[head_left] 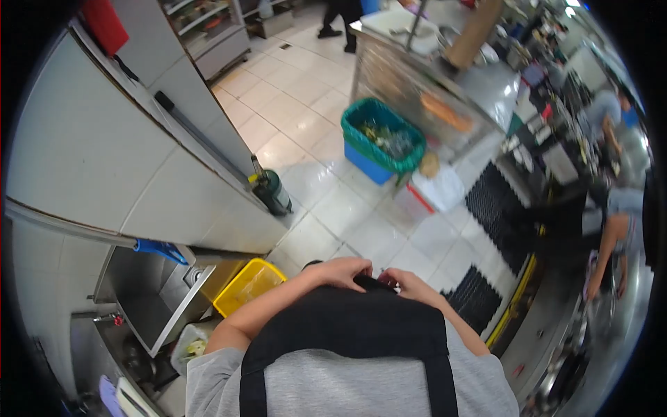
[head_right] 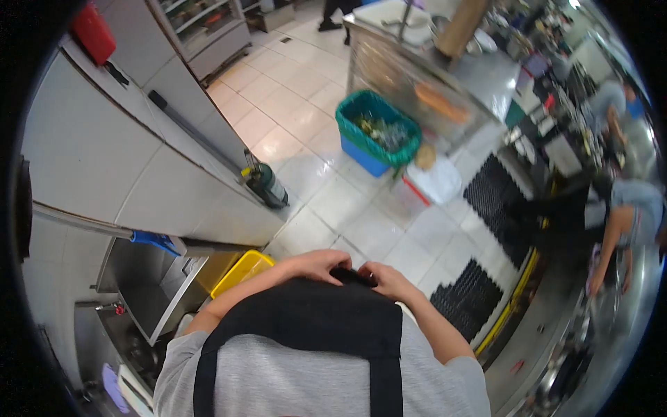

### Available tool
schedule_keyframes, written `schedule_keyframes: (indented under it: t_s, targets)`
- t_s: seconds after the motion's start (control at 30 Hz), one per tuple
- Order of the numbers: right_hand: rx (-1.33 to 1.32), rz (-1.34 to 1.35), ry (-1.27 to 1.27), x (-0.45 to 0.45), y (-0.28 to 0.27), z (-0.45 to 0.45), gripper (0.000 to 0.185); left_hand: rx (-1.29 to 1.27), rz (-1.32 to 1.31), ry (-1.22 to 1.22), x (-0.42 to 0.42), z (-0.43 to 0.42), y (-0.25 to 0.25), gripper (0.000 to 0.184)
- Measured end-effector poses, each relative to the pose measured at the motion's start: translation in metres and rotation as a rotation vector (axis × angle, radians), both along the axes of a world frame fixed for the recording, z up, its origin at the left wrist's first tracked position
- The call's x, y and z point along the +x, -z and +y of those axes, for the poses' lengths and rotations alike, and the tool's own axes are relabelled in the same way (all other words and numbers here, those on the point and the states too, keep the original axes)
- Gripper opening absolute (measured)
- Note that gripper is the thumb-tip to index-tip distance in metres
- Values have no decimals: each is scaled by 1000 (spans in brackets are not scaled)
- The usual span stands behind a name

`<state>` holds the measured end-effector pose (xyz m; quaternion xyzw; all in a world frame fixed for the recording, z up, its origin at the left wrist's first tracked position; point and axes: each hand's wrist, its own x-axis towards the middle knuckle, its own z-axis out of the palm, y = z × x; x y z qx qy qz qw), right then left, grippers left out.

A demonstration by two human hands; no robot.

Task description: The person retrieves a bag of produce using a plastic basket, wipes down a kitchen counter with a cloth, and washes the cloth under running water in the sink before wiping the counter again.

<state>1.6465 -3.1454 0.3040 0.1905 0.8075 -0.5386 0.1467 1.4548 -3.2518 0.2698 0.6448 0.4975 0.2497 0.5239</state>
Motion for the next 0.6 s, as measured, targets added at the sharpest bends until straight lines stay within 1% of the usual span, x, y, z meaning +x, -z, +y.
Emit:
schedule_keyframes:
  t_s: [0.03,0.07,0.1,0.13,0.17,0.2,0.23,0.27,0.3,0.33,0.37,0.4,0.47,0.5,0.53,0.6]
  targets:
    - [70,-8,-15,-17,-7,16,34,23,11,-35,-10,17,2,39]
    - [87,1,-44,-36,-10,30,34,76,107,-32,-20,33,3,39]
    - [168,76,-111,-53,-10,44,32,122,201,-24,-29,47,5,39]
    - [250,155,-173,-69,-10,61,31,136,208,-45,-43,63,6,39]
    - [193,61,-250,-85,-4,79,27,59,170,-19,-59,80,8,38]
    - [204,68,-263,-100,0,96,27,-22,129,9,-75,94,11,38]
    - [130,25,-265,-116,3,112,26,-46,-35,-2,-96,108,31,36]
    - [55,-18,-266,-132,6,129,24,-41,-25,-10,-117,124,46,36]
    - [125,17,-328,-146,21,148,24,-45,-138,-17,-137,140,58,36]
    - [124,21,-330,-161,36,163,24,-54,-254,-21,-156,153,70,36]
    - [214,76,-347,-178,46,178,25,-50,-207,15,-171,172,74,31]
    - [311,135,-366,-201,44,193,27,-43,-201,10,-188,191,63,31]
    - [343,115,-350,-246,33,214,26,57,261,-132,-215,221,39,24]
    - [378,100,-327,-271,28,225,25,172,291,-203,-233,231,27,20]
    - [379,106,-334,-294,29,236,25,173,296,-210,-250,240,19,20]
    - [761,87,-566,-331,34,251,21,351,304,-398,-277,252,12,20]
